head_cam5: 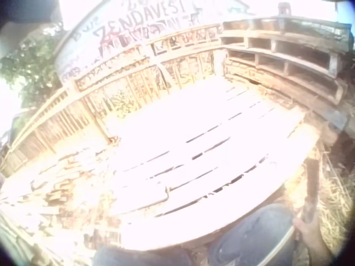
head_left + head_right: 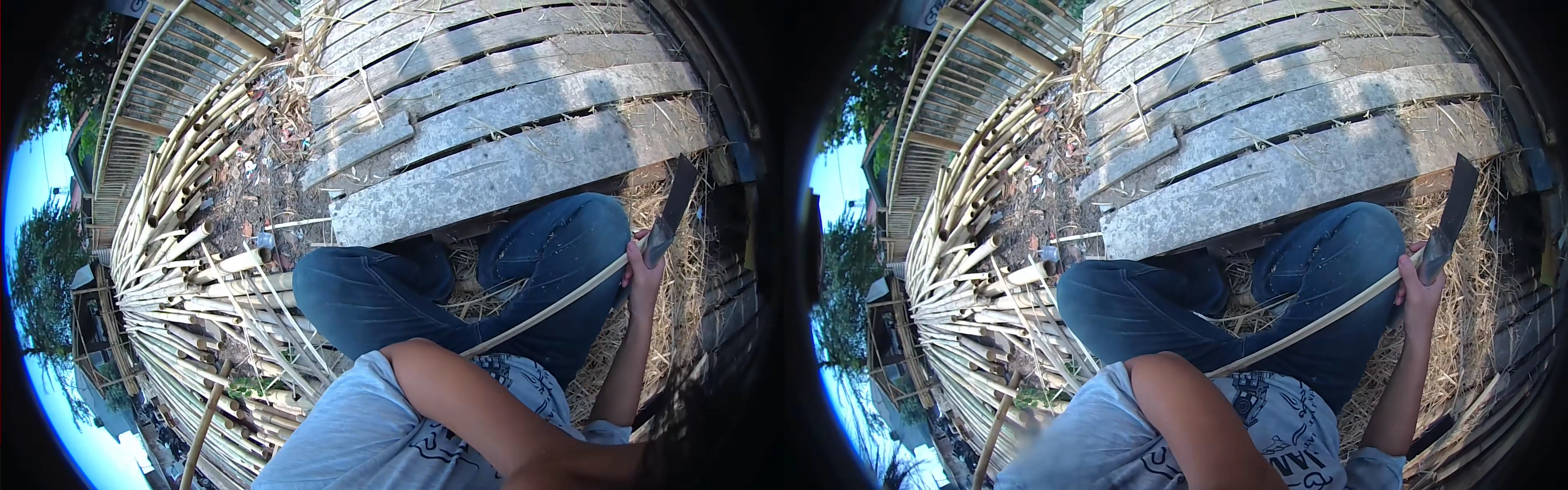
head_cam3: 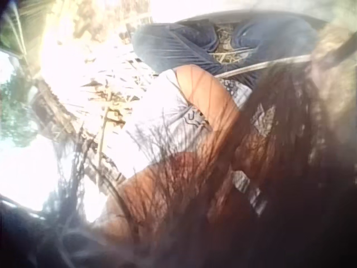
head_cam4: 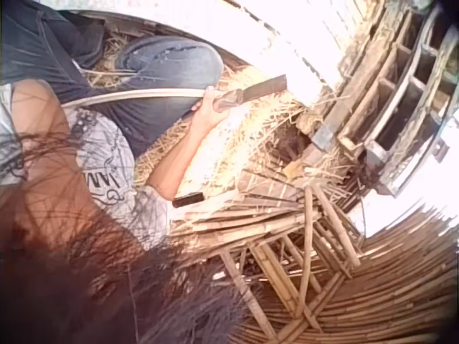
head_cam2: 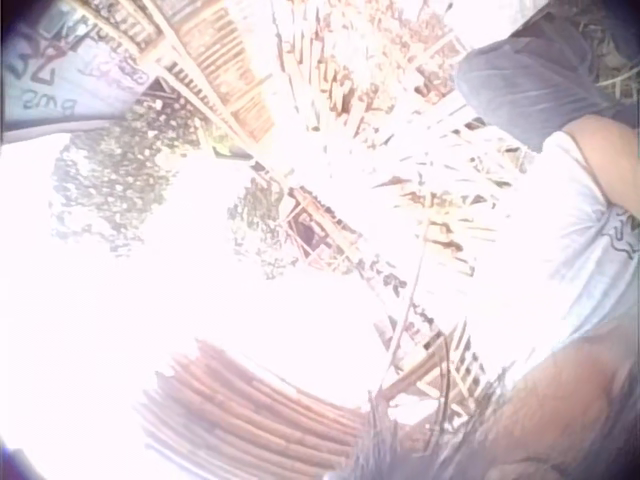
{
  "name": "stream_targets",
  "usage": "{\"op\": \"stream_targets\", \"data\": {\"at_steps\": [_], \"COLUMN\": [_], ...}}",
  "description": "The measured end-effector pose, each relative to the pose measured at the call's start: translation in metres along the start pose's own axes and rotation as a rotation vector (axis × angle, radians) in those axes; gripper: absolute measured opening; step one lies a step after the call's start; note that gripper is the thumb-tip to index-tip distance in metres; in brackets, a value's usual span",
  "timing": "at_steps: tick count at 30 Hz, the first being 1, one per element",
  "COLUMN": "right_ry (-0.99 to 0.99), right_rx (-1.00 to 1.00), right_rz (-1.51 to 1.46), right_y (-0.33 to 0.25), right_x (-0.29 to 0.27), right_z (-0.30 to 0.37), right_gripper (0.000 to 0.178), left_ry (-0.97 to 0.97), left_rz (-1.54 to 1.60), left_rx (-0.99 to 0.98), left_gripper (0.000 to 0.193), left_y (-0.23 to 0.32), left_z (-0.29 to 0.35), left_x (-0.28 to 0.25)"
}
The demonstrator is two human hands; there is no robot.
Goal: The person shaves a strip of bamboo by hand using a knife. They pull the blade along the surface of the bamboo strip multiple times to remove thin shavings.
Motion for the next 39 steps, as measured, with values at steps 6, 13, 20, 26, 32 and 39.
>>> {"op": "stream_targets", "data": {"at_steps": [6,13,20,26,32,39], "right_ry": [0.018,0.057,0.06,0.029,-0.138,-0.248], "right_rx": [-0.01,0.06,0.071,0.08,-0.061,-0.227], "right_rz": [0.001,-0.04,-0.001,-0.006,0.294,0.93], "right_y": [-0.008,-0.011,-0.024,-0.039,-0.043,-0.055], "right_x": [-0.001,0.014,0.019,0.023,0.014,0.024], "right_z": [0.003,0.01,0.01,0.013,0.04,0.058], "right_gripper": [0.031,0.029,0.03,0.028,0.049,0.056], "left_ry": [-0.009,-0.067,0.061,0.494,0.366,0.266], "left_rz": [0.028,-0.991,-0.824,-0.335,-0.893,-1.245], "left_rx": [-0.005,-0.519,-1.362,-1.389,-1.256,-1.268], "left_gripper": [0.035,0.035,0.04,0.03,0.029,0.028], "left_y": [-0.004,-0.03,-0.076,-0.104,-0.095,-0.086], "left_z": [0.001,0.027,0.158,0.19,0.158,0.14], "left_x": [-0.009,-0.083,-0.138,-0.134,-0.144,-0.139]}}
Point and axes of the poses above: each hand's wrist, its own z-axis away from the middle knuckle, its own x-axis out of the palm, y = z × x, the point moved 6 cm from there along -z, towards the middle knuckle, and after that the axes turned 15 degrees about -z, right-handed, at the moved point
